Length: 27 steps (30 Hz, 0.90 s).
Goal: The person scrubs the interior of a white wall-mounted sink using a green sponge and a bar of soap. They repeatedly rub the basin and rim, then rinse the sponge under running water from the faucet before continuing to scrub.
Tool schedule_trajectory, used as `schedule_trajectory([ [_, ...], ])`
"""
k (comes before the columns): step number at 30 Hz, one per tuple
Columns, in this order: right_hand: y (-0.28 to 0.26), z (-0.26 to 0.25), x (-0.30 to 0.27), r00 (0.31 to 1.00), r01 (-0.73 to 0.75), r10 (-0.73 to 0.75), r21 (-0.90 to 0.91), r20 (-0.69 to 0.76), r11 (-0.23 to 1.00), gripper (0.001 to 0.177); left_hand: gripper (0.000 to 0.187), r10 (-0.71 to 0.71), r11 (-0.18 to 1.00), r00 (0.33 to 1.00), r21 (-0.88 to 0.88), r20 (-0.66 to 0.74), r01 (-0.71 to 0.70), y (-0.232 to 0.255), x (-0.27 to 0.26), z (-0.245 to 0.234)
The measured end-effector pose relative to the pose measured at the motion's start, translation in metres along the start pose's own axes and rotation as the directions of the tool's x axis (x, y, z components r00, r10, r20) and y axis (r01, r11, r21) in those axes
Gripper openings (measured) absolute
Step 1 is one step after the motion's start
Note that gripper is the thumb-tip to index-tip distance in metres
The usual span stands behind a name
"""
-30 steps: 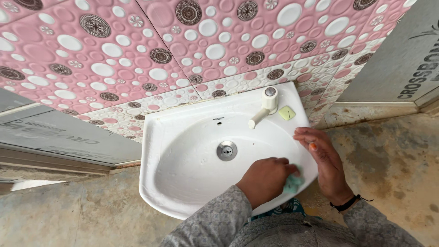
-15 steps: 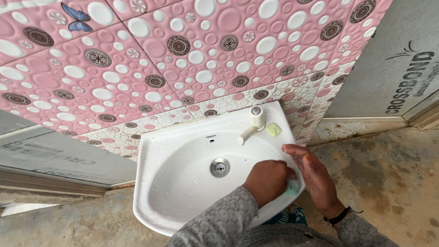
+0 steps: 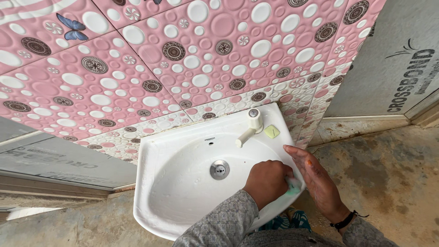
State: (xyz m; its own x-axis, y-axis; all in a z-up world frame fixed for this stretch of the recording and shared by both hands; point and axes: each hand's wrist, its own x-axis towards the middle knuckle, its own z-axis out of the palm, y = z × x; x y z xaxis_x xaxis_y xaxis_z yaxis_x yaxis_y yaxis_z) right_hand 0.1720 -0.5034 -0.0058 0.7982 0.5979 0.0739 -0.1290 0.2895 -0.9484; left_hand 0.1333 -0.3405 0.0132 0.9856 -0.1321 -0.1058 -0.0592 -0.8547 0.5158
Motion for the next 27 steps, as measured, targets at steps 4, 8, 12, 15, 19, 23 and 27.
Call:
schedule_trajectory([
  [4,-0.004,0.004,0.007,1.000,0.007,-0.006,-0.033,0.028,0.999,0.062,0.019,-0.057,0.998,0.978,-0.045,-0.201,0.049,0.001,0.004,-0.002],
  [8,0.000,0.002,0.015,0.999,-0.018,0.022,-0.081,0.049,0.997,0.064,0.025,-0.152,0.949,0.943,-0.311,-0.297,0.055,-0.012,0.000,0.012],
  [12,0.003,-0.005,0.020,0.987,-0.083,0.106,-0.184,0.120,0.979,0.057,0.023,-0.137,0.890,0.963,-0.398,0.232,0.223,-0.061,-0.035,0.003],
  [15,0.004,-0.004,0.020,0.965,-0.173,0.231,-0.363,0.123,0.916,0.051,0.022,-0.223,0.914,0.856,-0.205,0.467,0.350,-0.104,-0.069,-0.022],
  [19,0.009,0.002,0.022,0.964,-0.033,0.200,-0.674,0.172,0.738,0.043,0.019,-0.386,0.923,0.837,0.154,0.389,0.354,-0.108,-0.077,-0.021],
  [23,0.012,0.007,0.026,0.962,-0.060,0.232,-0.718,0.144,0.694,0.045,0.034,-0.226,0.917,0.924,-0.252,0.309,0.309,-0.078,-0.035,0.012],
  [27,0.014,0.019,0.021,0.961,0.207,0.110,-0.924,0.254,0.322,0.038,0.029,-0.199,0.927,0.923,-0.242,0.331,0.287,-0.103,-0.024,0.028],
])
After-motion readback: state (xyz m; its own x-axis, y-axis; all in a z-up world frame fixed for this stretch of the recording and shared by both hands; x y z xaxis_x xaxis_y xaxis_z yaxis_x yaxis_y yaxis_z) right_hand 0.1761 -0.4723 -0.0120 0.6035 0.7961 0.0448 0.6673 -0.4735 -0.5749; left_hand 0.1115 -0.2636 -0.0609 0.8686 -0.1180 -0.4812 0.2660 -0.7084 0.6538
